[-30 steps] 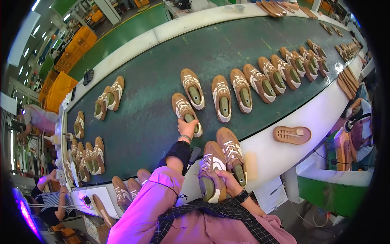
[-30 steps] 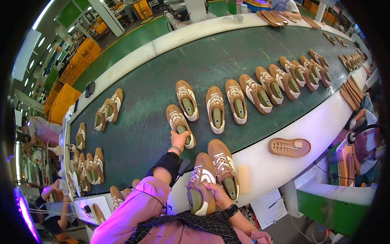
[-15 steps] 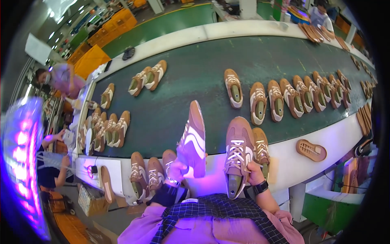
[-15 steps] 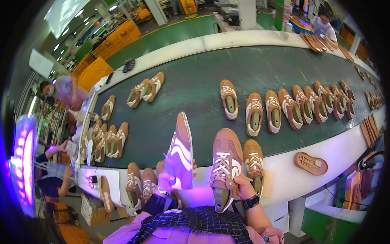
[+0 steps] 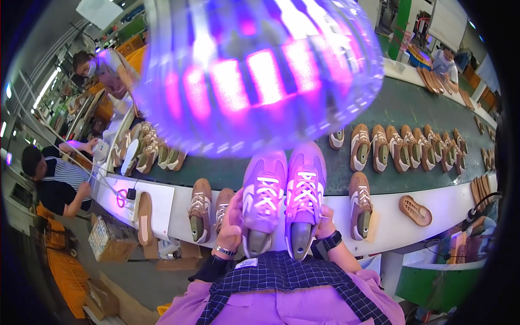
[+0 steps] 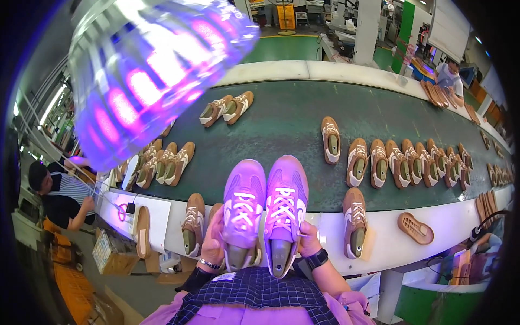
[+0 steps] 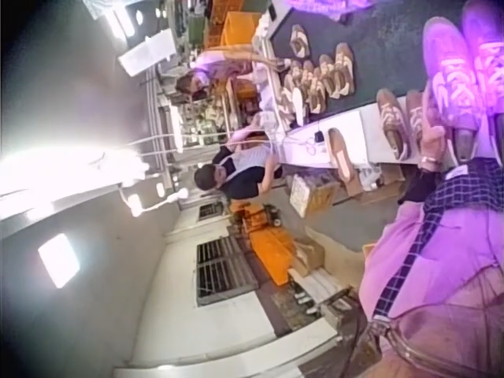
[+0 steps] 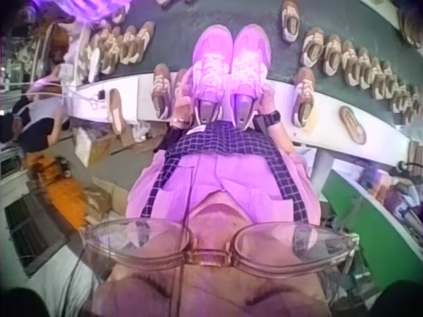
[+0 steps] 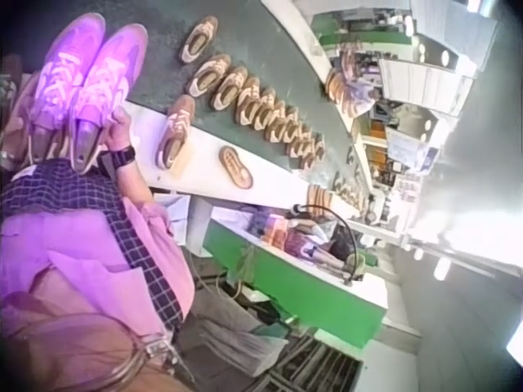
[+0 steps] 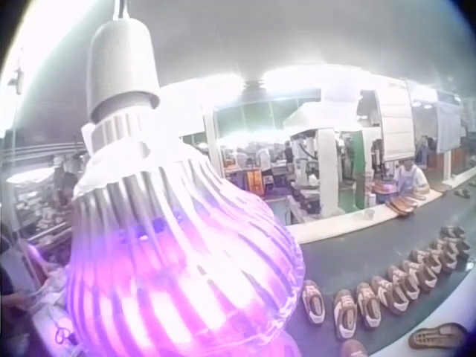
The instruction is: Inspecting shoes on a conveyor belt and marking them with a pen for quality control.
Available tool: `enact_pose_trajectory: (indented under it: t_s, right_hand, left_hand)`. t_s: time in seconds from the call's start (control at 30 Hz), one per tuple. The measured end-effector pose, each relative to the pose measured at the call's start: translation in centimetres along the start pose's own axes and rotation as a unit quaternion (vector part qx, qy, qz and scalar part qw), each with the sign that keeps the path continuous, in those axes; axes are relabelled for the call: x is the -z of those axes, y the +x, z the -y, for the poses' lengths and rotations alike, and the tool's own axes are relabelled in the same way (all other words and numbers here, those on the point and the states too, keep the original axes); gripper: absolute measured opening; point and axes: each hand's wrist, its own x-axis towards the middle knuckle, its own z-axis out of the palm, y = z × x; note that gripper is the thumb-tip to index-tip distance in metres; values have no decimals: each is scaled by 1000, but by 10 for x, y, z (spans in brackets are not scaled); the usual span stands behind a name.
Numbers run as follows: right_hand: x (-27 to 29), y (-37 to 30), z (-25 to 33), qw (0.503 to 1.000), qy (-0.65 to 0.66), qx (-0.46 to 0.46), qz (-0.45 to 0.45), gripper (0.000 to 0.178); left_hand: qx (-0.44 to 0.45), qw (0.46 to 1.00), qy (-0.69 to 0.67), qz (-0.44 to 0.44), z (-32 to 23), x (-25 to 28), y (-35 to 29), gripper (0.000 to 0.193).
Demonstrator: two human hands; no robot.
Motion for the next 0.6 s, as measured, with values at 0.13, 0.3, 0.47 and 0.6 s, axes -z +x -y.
enact_pose_trajectory:
  t_s: [0.13,0.3,0.47,0.6]
  right_hand:
    - [-12,-1,-17,997,-23,-24,-63,74]
    - [-28,-2,-12,997,-66,17,-44,56]
    - [-39,-7,8,983,-47,137,-115,49]
    - [-45,-20,18,955,-63,232,-176,45]
  left_hand:
    - [188,981,-11,-34,12,27,-6,83]
    - [220,953,-206,29,21,51,4,63]
    - [131,970,-195,-59,30,34,24,54]
    - [78,974,-194,-86,30,25,34,41]
